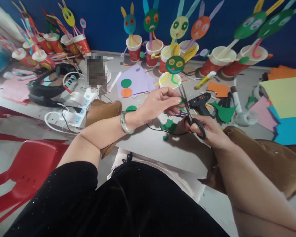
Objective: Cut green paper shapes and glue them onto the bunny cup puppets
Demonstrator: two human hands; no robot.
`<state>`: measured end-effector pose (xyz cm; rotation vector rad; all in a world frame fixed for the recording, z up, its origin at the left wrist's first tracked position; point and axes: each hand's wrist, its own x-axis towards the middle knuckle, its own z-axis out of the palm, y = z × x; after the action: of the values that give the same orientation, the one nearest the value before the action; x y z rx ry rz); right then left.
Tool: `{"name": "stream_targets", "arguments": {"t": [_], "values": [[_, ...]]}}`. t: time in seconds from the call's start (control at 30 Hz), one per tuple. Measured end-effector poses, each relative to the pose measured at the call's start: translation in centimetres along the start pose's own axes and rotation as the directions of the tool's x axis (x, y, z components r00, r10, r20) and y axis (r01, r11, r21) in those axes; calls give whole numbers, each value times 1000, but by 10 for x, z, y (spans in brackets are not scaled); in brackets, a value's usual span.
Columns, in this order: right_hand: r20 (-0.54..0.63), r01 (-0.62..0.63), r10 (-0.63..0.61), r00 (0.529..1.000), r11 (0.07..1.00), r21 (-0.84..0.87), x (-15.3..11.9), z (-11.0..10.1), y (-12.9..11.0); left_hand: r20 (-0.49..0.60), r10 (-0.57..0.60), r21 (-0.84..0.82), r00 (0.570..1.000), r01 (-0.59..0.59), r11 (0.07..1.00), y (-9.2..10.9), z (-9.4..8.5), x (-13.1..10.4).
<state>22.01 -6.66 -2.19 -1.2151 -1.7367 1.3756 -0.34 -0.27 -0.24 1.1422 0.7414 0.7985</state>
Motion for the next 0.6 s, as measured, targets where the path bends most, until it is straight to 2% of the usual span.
{"name": "stream_targets", "arguments": {"t": [0.37, 0.6], "values": [[-5, -34, 34, 999, 999, -28, 0, -1, 1, 13, 6, -9, 1000, -6, 1000, 0, -1, 0], [1, -35, 35, 999, 999, -35, 0, -1, -2, -18, -2, 6, 1000, 2, 1000, 2, 2, -1]]}}
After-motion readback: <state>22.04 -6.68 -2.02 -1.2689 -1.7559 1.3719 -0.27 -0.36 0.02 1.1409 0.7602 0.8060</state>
